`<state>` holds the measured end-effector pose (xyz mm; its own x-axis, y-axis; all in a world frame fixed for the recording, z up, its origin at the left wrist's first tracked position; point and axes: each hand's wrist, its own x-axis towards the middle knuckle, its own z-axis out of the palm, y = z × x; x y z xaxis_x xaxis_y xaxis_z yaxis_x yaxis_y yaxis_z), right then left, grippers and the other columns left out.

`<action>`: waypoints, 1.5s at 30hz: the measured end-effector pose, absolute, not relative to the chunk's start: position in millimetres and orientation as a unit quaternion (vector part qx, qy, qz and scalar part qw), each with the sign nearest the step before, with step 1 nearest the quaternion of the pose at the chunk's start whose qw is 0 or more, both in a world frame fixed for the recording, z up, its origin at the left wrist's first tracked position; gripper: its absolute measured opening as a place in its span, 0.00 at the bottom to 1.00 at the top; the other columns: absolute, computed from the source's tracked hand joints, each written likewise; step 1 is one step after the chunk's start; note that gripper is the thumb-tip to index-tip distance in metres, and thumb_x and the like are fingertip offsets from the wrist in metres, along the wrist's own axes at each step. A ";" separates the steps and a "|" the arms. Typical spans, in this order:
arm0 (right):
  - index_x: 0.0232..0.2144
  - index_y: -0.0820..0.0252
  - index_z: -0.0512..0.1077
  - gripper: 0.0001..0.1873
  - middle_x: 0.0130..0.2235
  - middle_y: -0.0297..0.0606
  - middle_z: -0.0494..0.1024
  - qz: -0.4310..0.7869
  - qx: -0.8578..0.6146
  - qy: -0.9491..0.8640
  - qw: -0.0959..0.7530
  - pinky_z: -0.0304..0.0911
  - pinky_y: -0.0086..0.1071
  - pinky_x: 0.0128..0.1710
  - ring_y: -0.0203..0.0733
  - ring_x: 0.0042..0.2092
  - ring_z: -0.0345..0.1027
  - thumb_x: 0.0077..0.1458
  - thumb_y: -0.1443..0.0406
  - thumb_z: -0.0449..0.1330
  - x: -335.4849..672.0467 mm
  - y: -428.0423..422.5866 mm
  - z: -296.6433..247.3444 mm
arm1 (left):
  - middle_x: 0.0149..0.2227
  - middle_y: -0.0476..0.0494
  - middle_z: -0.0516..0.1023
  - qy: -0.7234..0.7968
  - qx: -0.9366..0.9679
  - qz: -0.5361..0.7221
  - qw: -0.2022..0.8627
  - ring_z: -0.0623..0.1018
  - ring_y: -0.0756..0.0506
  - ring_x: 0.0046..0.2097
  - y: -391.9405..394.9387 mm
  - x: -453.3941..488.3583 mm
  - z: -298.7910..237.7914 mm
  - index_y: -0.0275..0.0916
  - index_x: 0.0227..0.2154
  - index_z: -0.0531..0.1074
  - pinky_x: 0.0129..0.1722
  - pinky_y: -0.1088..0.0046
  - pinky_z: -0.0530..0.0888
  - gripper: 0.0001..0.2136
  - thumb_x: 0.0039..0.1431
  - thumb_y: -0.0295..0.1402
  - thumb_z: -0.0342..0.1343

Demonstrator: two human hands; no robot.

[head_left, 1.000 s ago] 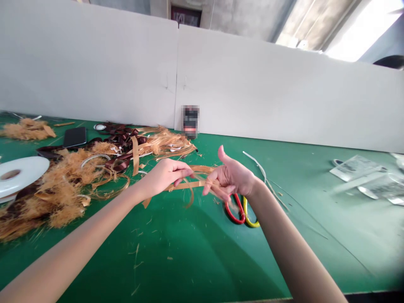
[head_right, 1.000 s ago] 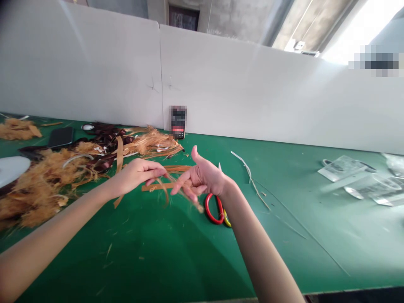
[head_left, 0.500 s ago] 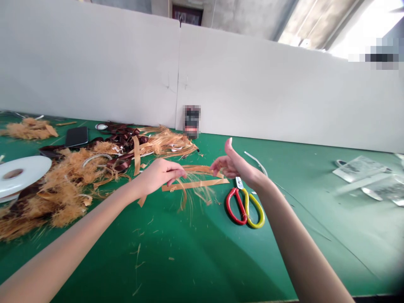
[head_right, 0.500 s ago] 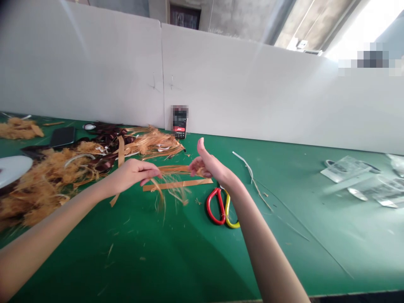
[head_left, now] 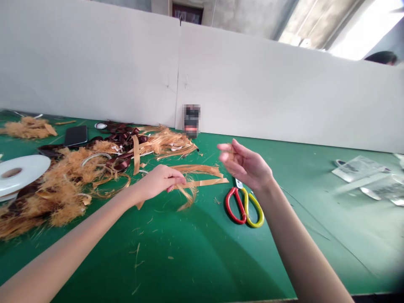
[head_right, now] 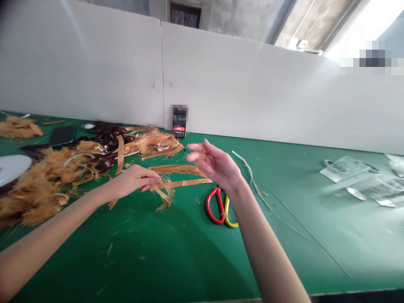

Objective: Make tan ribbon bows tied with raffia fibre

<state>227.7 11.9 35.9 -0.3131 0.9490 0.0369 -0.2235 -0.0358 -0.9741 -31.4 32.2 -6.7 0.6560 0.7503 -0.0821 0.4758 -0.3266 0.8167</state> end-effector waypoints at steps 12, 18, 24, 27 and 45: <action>0.17 0.55 0.63 0.20 0.55 0.46 0.74 0.338 -0.489 -0.671 0.444 0.43 0.48 0.65 0.54 0.67 0.50 0.51 0.52 0.63 187.4 11.5 -16.7 | 0.17 0.53 0.66 0.392 0.819 0.154 0.389 0.67 0.50 0.22 21.5 -26.3 0.2 0.37 0.28 0.76 0.29 0.72 0.64 0.17 0.63 0.42 0.49; 0.20 0.55 0.59 0.34 0.51 0.48 0.77 0.560 -0.424 -0.520 0.487 0.64 0.40 0.53 0.45 0.53 0.71 0.60 0.40 0.32 191.9 15.9 -2.3 | 0.17 0.53 0.66 0.398 0.811 0.169 0.395 0.69 0.50 0.22 28.9 -30.7 -6.3 0.37 0.26 0.75 0.30 0.72 0.66 0.17 0.63 0.41 0.49; 0.35 0.72 0.75 0.56 0.30 0.53 0.80 0.766 -0.395 -0.403 0.307 0.50 0.30 0.16 0.29 0.15 0.50 0.52 0.35 0.22 203.3 18.8 10.7 | 0.17 0.54 0.64 0.407 0.811 0.209 0.363 0.64 0.52 0.21 41.8 -31.2 -7.4 0.37 0.32 0.77 0.26 0.74 0.62 0.17 0.63 0.42 0.49; 0.35 0.77 0.77 0.62 0.12 0.34 0.64 0.798 -0.348 -0.421 0.255 0.41 0.28 0.14 0.29 0.13 0.38 0.51 0.36 0.18 208.6 20.8 10.8 | 0.17 0.54 0.64 0.402 0.813 0.214 0.363 0.65 0.51 0.21 44.9 -30.5 -7.3 0.37 0.34 0.78 0.26 0.74 0.62 0.17 0.63 0.43 0.49; 0.32 0.57 0.71 0.07 0.61 0.48 0.67 0.068 -0.516 -0.740 0.426 0.41 0.51 0.66 0.51 0.65 0.56 0.55 0.60 0.60 195.6 25.4 12.4 | 0.17 0.54 0.65 0.355 0.839 0.235 0.339 0.66 0.52 0.21 37.6 -5.5 12.0 0.38 0.31 0.75 0.28 0.73 0.64 0.15 0.65 0.41 0.48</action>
<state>195.6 25.4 12.4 -0.1049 0.8218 0.5601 0.7059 0.4582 -0.5402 -5.5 37.6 12.0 0.6386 0.7541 0.1536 0.4364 -0.5192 0.7348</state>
